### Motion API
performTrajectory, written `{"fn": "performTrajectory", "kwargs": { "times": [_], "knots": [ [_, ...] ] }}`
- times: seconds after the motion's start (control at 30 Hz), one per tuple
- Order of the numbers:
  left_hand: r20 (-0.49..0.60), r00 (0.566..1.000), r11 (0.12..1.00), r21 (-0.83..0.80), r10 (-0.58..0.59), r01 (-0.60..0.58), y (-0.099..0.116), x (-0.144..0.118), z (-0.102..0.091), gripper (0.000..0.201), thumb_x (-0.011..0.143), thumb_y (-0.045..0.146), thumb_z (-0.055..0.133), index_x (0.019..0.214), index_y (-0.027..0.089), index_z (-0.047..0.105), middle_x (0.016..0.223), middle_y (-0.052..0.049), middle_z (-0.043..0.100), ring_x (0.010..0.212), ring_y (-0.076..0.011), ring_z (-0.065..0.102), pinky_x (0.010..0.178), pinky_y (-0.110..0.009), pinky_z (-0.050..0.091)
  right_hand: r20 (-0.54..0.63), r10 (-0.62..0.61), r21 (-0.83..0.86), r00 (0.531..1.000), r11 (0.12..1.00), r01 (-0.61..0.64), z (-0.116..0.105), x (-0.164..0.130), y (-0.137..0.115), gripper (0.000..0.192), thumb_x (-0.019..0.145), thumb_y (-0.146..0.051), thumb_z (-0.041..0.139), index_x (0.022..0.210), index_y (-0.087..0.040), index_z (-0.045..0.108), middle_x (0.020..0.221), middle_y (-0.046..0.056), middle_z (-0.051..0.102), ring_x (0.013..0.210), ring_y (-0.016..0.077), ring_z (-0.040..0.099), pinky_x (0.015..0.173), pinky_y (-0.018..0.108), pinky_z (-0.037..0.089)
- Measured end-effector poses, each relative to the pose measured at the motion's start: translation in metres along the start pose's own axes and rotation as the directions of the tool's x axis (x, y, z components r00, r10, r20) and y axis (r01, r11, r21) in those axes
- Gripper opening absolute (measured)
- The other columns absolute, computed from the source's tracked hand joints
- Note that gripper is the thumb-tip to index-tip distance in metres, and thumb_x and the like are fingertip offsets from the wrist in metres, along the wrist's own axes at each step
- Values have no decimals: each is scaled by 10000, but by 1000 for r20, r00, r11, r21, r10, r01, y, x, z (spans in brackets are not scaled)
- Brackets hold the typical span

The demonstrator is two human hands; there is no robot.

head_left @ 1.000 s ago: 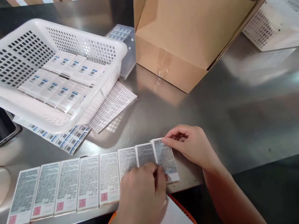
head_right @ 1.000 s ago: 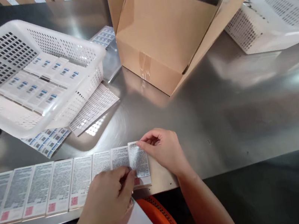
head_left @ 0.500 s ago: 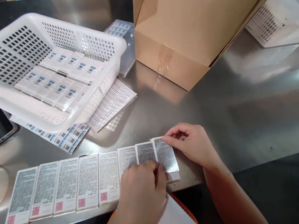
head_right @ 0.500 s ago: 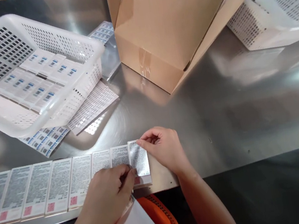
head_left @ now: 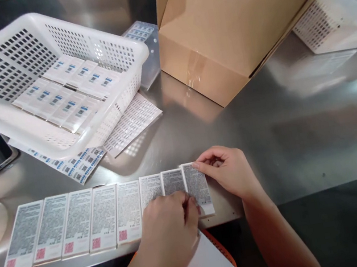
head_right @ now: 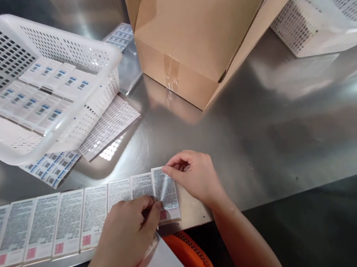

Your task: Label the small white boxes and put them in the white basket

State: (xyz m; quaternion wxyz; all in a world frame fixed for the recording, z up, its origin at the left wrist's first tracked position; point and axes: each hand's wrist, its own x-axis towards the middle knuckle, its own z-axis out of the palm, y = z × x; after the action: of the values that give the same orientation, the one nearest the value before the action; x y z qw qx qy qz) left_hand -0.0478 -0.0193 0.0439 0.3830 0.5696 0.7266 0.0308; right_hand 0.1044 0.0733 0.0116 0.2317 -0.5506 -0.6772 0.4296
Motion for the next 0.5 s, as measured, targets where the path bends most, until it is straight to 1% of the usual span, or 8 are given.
{"fn": "performTrajectory", "kwargs": {
  "times": [0.13,0.4,0.43,0.47,0.5],
  "knots": [
    [-6,1000,1000,12,15,-15,-1,0,1,359,923,302,415,644,222,625,637,-45,702,587,-211,603,573,-332,206,-3,-10,13,1000,1000,10,0,0,1,131,766,-348,766,711,-232,742,678,-8,695,589,131,595,580,250,465],
    [-8,1000,1000,30,-4,4,1,2,-1,346,906,303,438,625,215,622,602,-41,672,576,-193,571,573,-313,216,4,-41,62,999,997,41,1,-2,3,126,773,-343,764,726,-230,734,730,-3,649,622,122,591,597,241,484],
    [-8,1000,999,34,-6,7,1,2,-1,344,904,301,440,625,216,622,597,-37,665,572,-190,560,573,-310,215,-4,-39,72,999,997,39,2,-2,4,118,767,-345,768,772,-231,736,739,-4,643,629,122,592,605,242,490],
    [-6,1000,999,35,-9,9,1,2,-1,342,902,298,442,623,216,622,588,-32,656,565,-184,546,573,-308,215,-18,-32,88,999,996,34,3,-1,5,158,754,-344,778,859,-235,735,756,-8,637,630,120,592,613,243,498],
    [-7,1000,999,33,-12,12,1,1,-1,337,899,292,444,624,216,624,581,-26,647,558,-177,532,574,-304,218,-34,-24,110,999,994,28,3,0,7,272,731,-342,795,971,-241,718,779,-14,631,626,116,591,620,244,507]
  ]
}}
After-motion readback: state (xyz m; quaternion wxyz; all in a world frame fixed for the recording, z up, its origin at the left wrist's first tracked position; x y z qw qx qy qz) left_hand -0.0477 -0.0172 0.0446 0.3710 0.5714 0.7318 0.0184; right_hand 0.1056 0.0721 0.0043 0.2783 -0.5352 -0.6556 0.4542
